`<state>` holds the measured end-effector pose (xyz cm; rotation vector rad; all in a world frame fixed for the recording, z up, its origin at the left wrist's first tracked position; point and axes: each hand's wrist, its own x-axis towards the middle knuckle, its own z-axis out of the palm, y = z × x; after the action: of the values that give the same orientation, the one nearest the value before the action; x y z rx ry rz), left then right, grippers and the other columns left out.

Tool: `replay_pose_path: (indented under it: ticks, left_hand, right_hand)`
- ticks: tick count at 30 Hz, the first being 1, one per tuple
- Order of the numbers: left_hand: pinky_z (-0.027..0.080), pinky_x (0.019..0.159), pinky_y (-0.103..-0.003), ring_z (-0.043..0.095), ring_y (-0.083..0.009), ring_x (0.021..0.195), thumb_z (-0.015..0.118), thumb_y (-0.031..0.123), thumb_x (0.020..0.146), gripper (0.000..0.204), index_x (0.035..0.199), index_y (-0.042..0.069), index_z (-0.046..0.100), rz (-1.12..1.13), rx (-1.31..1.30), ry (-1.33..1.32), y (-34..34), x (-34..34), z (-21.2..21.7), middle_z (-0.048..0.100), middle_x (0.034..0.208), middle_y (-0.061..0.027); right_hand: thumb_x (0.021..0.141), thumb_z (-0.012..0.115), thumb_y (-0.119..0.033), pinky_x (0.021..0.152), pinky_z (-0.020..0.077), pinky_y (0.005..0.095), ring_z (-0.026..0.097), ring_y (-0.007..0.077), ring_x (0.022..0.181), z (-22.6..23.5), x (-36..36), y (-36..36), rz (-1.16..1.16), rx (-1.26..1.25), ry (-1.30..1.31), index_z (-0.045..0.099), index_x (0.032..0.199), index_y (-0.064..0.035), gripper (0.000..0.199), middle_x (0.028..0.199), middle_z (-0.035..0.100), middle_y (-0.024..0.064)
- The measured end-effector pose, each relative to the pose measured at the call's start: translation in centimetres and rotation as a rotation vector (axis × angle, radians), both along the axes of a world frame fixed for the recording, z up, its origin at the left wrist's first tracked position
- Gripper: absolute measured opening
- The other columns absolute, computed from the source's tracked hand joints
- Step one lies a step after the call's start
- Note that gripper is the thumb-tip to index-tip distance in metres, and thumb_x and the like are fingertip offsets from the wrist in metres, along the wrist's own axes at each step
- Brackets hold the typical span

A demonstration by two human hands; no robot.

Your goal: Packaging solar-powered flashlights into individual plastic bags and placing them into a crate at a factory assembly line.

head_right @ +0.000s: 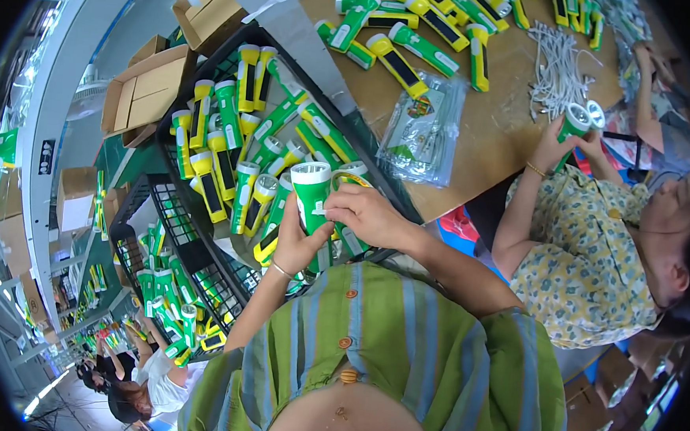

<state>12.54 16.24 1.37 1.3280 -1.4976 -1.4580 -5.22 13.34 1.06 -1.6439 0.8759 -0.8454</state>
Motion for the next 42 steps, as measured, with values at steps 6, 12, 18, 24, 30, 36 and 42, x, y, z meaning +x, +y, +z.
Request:
replay_pose_path:
  ticks: [6, 12, 18, 24, 30, 36, 42]
  left_hand:
    - [0.041, 0.085, -0.031, 0.05, -0.0206, 0.101, 0.06, 0.006, 0.078, 0.057, 0.127, 0.001, 0.031, 0.046, -0.015, 0.057, 0.1, -0.7, 0.8, 0.048, 0.111, -0.0124]
    - [0.041, 0.074, -0.03, 0.05, -0.0215, 0.089, 0.056, 0.008, 0.082, 0.037, 0.116, -0.001, 0.044, 0.174, -0.078, -0.13, 0.5, -1.1, 1.3, 0.049, 0.103, -0.0132]
    - [0.04, 0.071, -0.026, 0.049, -0.0183, 0.084, 0.059, 0.009, 0.08, 0.039, 0.115, -0.004, 0.046, 0.143, -0.251, -0.093, 0.4, -0.3, 0.8, 0.049, 0.099, -0.0107]
    - [0.041, 0.08, -0.026, 0.05, -0.014, 0.094, 0.063, 0.007, 0.08, 0.045, 0.119, -0.005, 0.045, 0.132, -0.111, 0.164, 0.4, -0.7, 0.9, 0.05, 0.104, -0.0079]
    - [0.043, 0.086, -0.029, 0.054, -0.0151, 0.099, 0.068, -0.001, 0.074, 0.046, 0.114, -0.002, 0.046, 0.028, 0.13, 0.316, -1.6, -0.4, 0.6, 0.056, 0.106, -0.0077]
    - [0.044, 0.08, -0.026, 0.057, -0.013, 0.091, 0.064, -0.003, 0.069, 0.044, 0.107, -0.001, 0.043, -0.057, 0.135, 0.153, -4.5, -3.7, 2.6, 0.058, 0.096, -0.0073]
    - [0.044, 0.074, -0.025, 0.056, -0.011, 0.082, 0.062, -0.002, 0.067, 0.038, 0.1, 0.001, 0.043, -0.078, 0.056, 0.155, -8.6, -8.8, 1.3, 0.058, 0.089, -0.0054]
  right_hand:
    - [0.083, 0.057, -0.017, 0.064, 0.0429, 0.0361, 0.054, 0.0276, 0.072, 0.1, -0.4, -0.1, -0.011, 0.031, 0.04, 0.061, 0.084, -0.0037, 0.014, 0.076, 0.054, 0.0117]
    - [0.081, 0.06, -0.022, 0.061, 0.0442, 0.0387, 0.055, 0.0301, 0.069, 0.7, 0.2, 0.3, -0.11, -0.046, 0.155, 0.062, 0.082, -0.0054, 0.017, 0.072, 0.055, 0.0121]
    - [0.077, 0.064, -0.019, 0.061, 0.0457, 0.0397, 0.057, 0.0318, 0.071, 1.8, 0.1, 0.2, -0.127, -0.056, 0.275, 0.064, 0.081, -0.0037, 0.016, 0.077, 0.059, 0.0142]
    - [0.074, 0.066, -0.019, 0.062, 0.0451, 0.0418, 0.057, 0.0346, 0.071, 1.6, -0.2, 0.3, -0.143, -0.004, 0.335, 0.064, 0.082, -0.0024, 0.019, 0.075, 0.059, 0.0168]
    - [0.077, 0.063, -0.019, 0.064, 0.0454, 0.0398, 0.059, 0.0341, 0.075, 1.9, -2.1, -0.6, -0.002, -0.015, 0.37, 0.063, 0.088, -0.0023, 0.02, 0.079, 0.06, 0.0175]
    - [0.083, 0.057, -0.023, 0.068, 0.0448, 0.0382, 0.06, 0.0311, 0.078, 3.9, -6.9, -1.8, 0.209, 0.291, 0.167, 0.06, 0.097, -0.005, 0.023, 0.083, 0.063, 0.0161]
    - [0.085, 0.056, -0.017, 0.049, 0.041, 0.0238, 0.056, 0.0092, 0.055, 1.9, -11.3, -2.6, 0.043, 0.612, -0.012, 0.055, 0.103, -0.0072, 0.02, 0.069, 0.06, 0.0049]
